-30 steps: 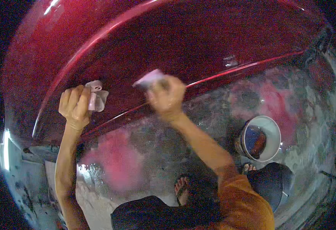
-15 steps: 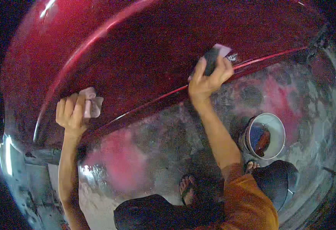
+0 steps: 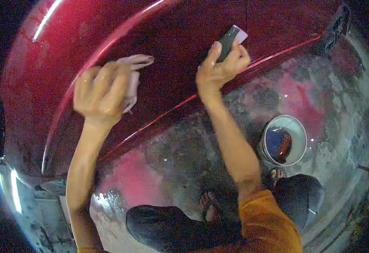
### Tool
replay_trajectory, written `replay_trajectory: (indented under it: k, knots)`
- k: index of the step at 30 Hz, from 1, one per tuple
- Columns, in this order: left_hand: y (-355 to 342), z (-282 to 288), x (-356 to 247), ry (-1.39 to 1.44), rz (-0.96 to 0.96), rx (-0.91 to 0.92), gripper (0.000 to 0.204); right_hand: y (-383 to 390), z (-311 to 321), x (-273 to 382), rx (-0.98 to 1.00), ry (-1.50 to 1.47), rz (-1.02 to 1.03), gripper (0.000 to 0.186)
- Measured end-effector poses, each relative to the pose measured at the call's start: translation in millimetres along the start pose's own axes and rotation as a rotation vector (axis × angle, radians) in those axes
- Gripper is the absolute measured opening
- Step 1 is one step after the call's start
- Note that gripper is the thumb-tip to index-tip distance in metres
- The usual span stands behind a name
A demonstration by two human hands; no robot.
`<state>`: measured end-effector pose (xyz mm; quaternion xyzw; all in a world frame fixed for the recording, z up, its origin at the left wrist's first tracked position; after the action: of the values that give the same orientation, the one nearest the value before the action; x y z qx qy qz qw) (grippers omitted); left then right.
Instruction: The person sands the bottom panel of a car with a sanding block while wiping it with a cloth, rinses the cloth in a bucket of water, and then sands and wipes the car door panel.
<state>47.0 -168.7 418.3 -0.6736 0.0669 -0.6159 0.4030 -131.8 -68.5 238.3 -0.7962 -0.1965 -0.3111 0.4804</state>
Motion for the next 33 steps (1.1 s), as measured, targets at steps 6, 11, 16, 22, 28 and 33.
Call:
replay_trajectory:
  k: [6, 11, 16, 22, 28, 33]
  knots:
    - [-78.5, -59.2, -79.8, 0.169, -0.101, -0.009, 0.015, 64.8, -10.3, 62.3, 0.103, 0.042, 0.043, 0.052]
    - [-83.6, -74.1, -98.9, 0.282, -0.191, -0.007, 0.011, 21.2, 21.5, -51.1, -0.140, 0.066, -0.384, 0.055]
    - [-89.9, -71.8, -95.9, 0.224, -0.191, 0.026, 0.010, 90.7, 7.2, -8.1, 0.028, 0.025, -0.227, 0.057]
    - [-69.4, -59.4, -87.5, 0.282, -0.291, 0.099, 0.010, 14.4, 15.3, -16.2, -0.140, -0.027, -0.126, 0.036]
    - [-45.1, -35.7, -44.1, 0.185, -0.270, 0.124, 0.012, 50.6, -31.0, 54.3, -0.018, -0.231, 0.030, 0.062]
    - [-12.8, -6.0, -11.9, 0.097, -0.355, 0.198, 0.025, 54.6, -18.2, 56.6, 0.226, -0.121, 0.235, 0.049]
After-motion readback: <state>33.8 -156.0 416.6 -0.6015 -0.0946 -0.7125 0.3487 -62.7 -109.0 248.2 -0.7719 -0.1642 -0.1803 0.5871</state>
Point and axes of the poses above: each hand's wrist, its own y-axis away from the middle knuckle, its own z-axis out of the back of the hand, x = y × z, the point moved 7 cm from there along -y, towards the middle knuckle, and after that the axes turned 11 degrees about -y, right-handed, at the moved point
